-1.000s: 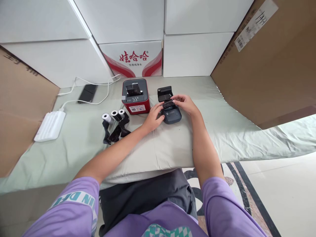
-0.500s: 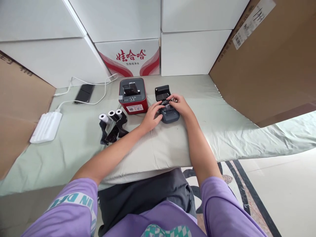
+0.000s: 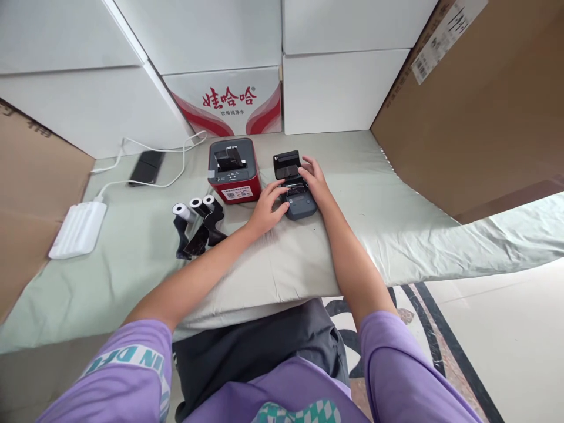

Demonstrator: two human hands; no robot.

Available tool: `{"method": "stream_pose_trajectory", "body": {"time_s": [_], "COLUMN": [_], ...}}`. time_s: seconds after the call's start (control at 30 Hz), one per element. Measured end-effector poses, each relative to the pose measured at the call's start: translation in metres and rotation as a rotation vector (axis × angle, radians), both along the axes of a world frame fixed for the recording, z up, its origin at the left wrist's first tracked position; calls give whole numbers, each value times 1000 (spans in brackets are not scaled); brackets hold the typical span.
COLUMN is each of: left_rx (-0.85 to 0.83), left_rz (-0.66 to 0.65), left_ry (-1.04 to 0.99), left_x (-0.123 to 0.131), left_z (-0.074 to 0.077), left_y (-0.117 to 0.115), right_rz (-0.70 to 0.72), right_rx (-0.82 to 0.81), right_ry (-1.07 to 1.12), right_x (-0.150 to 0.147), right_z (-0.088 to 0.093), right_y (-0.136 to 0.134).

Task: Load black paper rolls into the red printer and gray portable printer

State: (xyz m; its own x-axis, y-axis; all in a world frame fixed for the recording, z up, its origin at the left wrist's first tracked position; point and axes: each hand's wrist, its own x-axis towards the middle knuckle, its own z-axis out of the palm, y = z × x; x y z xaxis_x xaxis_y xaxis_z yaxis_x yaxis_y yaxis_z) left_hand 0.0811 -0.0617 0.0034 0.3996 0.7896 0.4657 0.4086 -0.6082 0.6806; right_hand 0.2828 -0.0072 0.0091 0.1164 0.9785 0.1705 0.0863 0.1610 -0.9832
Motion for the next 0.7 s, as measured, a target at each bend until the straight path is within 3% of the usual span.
{"method": "stream_pose_trajectory", "body": {"time_s": [0.37,0.53,0.7], "left_rx": [1,29,70], "left_rz": [77,174,109], "left_ry": [-126,-108,-74], "left_x": [-1,-2,-3], "left_z": [4,10,9], "left_y": [-5,-12,-10], "right_rz": [24,17,36], "right_rx": [33,4,8], "right_ry": [74,-2,-158], "right_x": [-11,-10,3], "right_z": [5,6,10], "right_y": [-14,-12,-13]}}
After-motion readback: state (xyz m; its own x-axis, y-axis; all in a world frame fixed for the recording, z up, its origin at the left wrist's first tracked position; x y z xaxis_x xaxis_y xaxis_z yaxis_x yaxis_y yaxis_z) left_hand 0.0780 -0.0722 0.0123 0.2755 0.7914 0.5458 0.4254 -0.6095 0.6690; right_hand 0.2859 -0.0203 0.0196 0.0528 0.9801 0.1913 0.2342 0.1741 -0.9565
